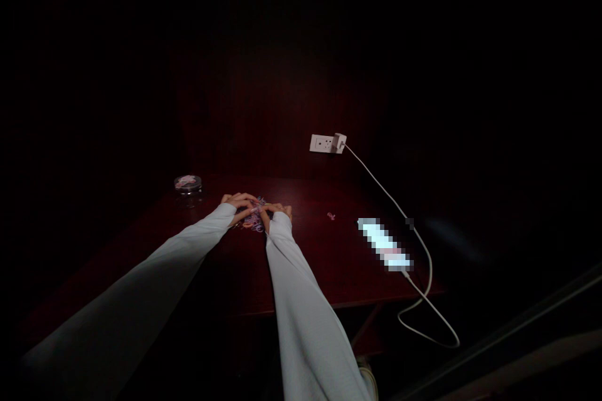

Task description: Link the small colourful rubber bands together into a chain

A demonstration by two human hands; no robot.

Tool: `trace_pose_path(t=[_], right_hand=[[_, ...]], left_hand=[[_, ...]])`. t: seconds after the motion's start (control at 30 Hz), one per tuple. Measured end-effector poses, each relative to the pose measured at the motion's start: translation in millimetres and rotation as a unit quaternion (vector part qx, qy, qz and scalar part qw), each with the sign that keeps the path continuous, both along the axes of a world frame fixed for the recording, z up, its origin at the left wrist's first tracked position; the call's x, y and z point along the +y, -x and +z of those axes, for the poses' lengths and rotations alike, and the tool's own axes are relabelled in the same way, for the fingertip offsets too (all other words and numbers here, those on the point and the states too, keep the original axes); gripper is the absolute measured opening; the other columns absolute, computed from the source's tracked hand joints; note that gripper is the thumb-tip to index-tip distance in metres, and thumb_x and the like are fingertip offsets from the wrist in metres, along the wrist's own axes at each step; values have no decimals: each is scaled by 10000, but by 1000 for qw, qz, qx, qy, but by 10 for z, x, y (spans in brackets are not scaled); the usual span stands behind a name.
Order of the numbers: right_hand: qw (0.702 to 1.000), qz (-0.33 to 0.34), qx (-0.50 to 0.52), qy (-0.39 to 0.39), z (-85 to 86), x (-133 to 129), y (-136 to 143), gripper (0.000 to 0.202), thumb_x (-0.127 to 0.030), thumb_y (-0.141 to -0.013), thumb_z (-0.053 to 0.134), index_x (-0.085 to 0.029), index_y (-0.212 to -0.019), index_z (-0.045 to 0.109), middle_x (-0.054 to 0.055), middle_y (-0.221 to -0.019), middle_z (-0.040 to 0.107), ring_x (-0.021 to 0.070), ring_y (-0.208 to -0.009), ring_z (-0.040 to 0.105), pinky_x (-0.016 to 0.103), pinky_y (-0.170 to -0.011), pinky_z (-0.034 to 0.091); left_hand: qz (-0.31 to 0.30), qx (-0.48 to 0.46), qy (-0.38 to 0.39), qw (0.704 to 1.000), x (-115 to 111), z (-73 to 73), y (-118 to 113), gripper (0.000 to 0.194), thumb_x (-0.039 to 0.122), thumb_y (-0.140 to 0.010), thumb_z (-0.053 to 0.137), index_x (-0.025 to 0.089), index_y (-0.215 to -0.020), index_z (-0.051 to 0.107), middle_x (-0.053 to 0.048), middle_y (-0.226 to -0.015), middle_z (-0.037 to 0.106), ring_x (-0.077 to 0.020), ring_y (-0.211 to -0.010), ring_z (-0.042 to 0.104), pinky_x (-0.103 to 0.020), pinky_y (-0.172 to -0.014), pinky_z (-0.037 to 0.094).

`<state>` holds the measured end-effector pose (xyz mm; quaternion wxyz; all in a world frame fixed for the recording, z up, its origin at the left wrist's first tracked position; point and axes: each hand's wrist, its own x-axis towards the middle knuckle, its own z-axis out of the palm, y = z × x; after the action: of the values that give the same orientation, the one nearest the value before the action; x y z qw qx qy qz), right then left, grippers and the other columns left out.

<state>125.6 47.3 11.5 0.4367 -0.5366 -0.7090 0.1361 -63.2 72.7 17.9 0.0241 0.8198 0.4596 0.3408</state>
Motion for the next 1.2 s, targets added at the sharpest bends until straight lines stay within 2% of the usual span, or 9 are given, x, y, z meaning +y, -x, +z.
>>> trace_pose_path(t=[0.27, 0.57, 0.7, 0.9, 1.0, 1.2], right_hand=[[1000, -16, -5, -8, -31, 29, -15, 193, -372, -966, 658, -288, -906, 820, 45, -972, 746, 233, -972, 528, 353, -914, 397], [1000, -12, -6, -6, 3, 5, -16, 207, -380, -973, 644, -284, -891, 809, 42, -965, 751, 236, -988, 538, 349, -924, 395], [1000, -17, -5, -13, -11, 15, -6, 180, -368, -955, 669, -281, -878, 807, 40, -933, 750, 232, -985, 548, 344, -922, 401], [1000, 3, 4, -8, 3, -7, 4, 185, -329, -969, 656, -272, -871, 801, 28, -1001, 772, 217, -983, 553, 343, -936, 396], [1000, 11, 9, 4, 9, -14, 4, 166, -304, -964, 665, -266, -884, 805, 34, -1012, 771, 223, -1008, 541, 342, -947, 397], [1000, 22, 6, 3, -6, -7, 4, 179, -311, -955, 660, -271, -870, 812, 42, -958, 756, 236, -1011, 521, 358, -944, 413]], left_hand=[[-1, 14, -11, 1000, -16, 6, 7, 316, 428, -961, 592, 258, -747, 752, 0, -1197, 786, -224, -1033, 612, -418, -941, 337], [77, 24, -32, 996, -111, 75, 51, 167, 342, -891, 698, 241, -759, 711, -6, -1123, 784, -243, -1014, 582, -449, -942, 283], [68, 30, -41, 996, -134, 92, 42, 113, 375, -911, 678, 269, -919, 716, -11, -1144, 775, -251, -1015, 569, -432, -915, 285], [46, 30, -33, 998, -112, 101, -21, 256, 374, -1025, 499, 317, -1165, 706, -18, -1201, 760, -257, -1063, 577, -432, -892, 292], [34, 39, -35, 998, -88, 82, -45, 286, 345, -1048, 448, 306, -1109, 725, -19, -1209, 761, -252, -1041, 579, -447, -893, 287], [21, 47, -34, 998, -85, 77, -27, 259, 366, -1043, 486, 286, -963, 719, -8, -1185, 769, -240, -1007, 567, -445, -879, 272]])
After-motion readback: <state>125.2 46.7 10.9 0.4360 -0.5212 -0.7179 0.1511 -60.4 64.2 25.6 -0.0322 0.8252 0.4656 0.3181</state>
